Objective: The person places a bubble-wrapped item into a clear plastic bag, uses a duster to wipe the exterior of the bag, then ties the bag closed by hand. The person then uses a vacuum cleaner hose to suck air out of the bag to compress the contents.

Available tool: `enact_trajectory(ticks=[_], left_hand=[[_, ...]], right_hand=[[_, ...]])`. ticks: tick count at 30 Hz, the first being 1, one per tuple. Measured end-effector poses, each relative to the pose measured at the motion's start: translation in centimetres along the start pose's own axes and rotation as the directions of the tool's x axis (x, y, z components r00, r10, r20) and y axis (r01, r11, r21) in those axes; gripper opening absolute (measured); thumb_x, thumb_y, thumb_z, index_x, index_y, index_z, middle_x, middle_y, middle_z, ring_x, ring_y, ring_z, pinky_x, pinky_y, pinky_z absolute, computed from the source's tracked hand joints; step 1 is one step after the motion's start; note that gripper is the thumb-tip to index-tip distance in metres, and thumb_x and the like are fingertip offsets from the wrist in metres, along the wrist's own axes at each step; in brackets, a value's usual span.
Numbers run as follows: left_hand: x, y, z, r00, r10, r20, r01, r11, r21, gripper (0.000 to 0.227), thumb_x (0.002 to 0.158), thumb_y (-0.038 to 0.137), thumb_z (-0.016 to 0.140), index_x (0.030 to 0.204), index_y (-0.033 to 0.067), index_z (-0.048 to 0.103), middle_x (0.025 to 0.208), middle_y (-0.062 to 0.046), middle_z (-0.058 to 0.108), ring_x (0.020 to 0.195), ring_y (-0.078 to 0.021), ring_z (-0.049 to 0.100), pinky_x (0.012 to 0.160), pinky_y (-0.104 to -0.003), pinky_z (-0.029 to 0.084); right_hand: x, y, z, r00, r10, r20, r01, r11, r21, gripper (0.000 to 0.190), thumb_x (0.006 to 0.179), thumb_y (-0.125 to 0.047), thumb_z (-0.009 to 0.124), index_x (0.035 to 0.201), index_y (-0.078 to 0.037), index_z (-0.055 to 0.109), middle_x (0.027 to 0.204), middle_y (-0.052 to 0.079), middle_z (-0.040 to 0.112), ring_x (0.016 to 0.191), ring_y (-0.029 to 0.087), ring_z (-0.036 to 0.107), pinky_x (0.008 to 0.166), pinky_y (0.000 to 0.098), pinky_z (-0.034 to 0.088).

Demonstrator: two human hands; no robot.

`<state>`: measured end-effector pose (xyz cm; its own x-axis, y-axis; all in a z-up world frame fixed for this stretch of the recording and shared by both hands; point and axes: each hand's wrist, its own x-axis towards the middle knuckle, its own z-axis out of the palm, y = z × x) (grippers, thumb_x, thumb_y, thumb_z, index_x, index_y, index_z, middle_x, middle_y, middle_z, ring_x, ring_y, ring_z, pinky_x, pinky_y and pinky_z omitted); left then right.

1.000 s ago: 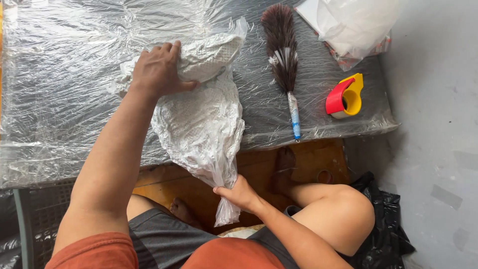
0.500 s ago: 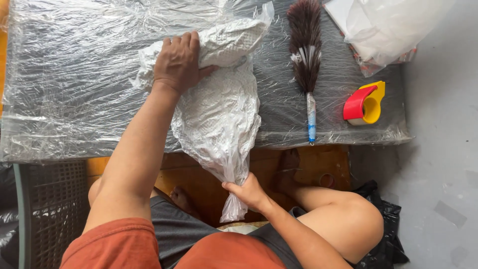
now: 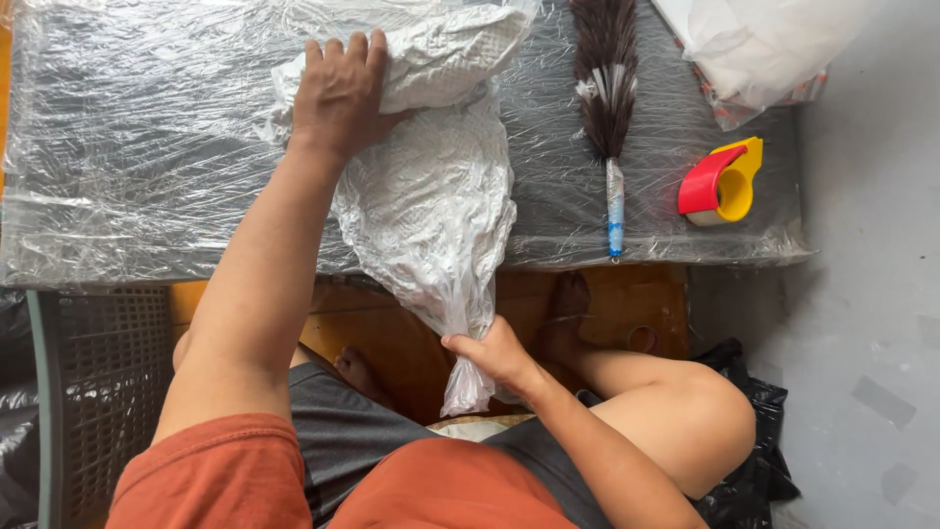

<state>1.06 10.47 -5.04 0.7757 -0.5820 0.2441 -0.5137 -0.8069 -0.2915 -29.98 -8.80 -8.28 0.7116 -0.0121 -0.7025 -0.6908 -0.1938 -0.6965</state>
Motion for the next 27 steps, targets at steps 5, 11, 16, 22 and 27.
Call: enact_trajectory(ticks=[5, 11, 16, 22, 27], left_hand=[[0.3, -0.1, 1.6, 1.0, -0.021, 0.001, 0.021, 0.999, 0.034, 0.106, 0.092, 0.086, 0.059, 0.149, -0.001, 0.038, 0.125, -0.021, 0.064, 0.102, -0.0405, 0.069, 0.096, -0.057, 0.052], [0.4, -0.2, 1.5, 0.999, -0.037, 0.006, 0.037, 0.999, 0.028, 0.097, 0.097, 0.078, 0.061, 0.15, -0.0002, 0.039, 0.122, -0.021, 0.062, 0.098, -0.0367, 0.065, 0.096, -0.054, 0.05], [-0.1, -0.3, 2.6, 0.997, -0.028, -0.071, 0.028, 1.0, 0.007, 0.093, 0.103, 0.08, 0.055, 0.148, -0.0007, 0.042, 0.129, -0.024, 0.062, 0.103, -0.0405, 0.065, 0.097, -0.056, 0.047], [-0.2, -0.1, 3.7, 0.987, -0.023, -0.156, 0.022, 1.0, -0.01, 0.091, 0.098, 0.074, 0.066, 0.146, 0.0001, 0.045, 0.135, -0.026, 0.06, 0.108, -0.0429, 0.062, 0.097, -0.058, 0.046], [0.1, 0.2, 2.9, 0.991, -0.043, -0.123, 0.048, 0.998, 0.034, 0.092, 0.094, 0.071, 0.07, 0.148, 0.0016, 0.043, 0.135, -0.026, 0.059, 0.107, -0.0422, 0.062, 0.098, -0.059, 0.046]], right_hand=[[-0.1, 0.9, -0.3, 1.0, -0.001, -0.017, -0.001, 0.997, -0.08, 0.023, 0.076, -0.025, 0.078, 0.092, -0.01, 0.074, 0.089, -0.002, 0.071, 0.088, 0.01, 0.064, 0.08, 0.0291, 0.053], [0.0, 1.7, -0.4, 0.998, -0.055, 0.016, 0.056, 0.997, -0.057, 0.033, 0.078, -0.025, 0.077, 0.107, -0.008, 0.076, 0.1, 0.001, 0.076, 0.098, 0.012, 0.069, 0.087, 0.0299, 0.055], [-0.2, 1.6, -0.4, 0.998, -0.061, 0.026, 0.062, 0.995, -0.076, 0.037, 0.079, -0.026, 0.075, 0.112, -0.009, 0.075, 0.105, 0.002, 0.077, 0.103, 0.013, 0.069, 0.091, 0.03, 0.055], [0.1, 1.9, 0.0, 0.999, -0.041, 0.004, 0.042, 0.997, -0.058, 0.044, 0.078, -0.027, 0.077, 0.118, -0.008, 0.075, 0.111, 0.004, 0.078, 0.107, 0.014, 0.071, 0.094, 0.0306, 0.056], [0.0, 0.9, 0.2, 0.999, -0.052, -0.008, 0.051, 0.997, -0.062, 0.04, 0.078, -0.025, 0.076, 0.115, -0.01, 0.075, 0.107, 0.003, 0.078, 0.105, 0.014, 0.07, 0.092, 0.0306, 0.055]])
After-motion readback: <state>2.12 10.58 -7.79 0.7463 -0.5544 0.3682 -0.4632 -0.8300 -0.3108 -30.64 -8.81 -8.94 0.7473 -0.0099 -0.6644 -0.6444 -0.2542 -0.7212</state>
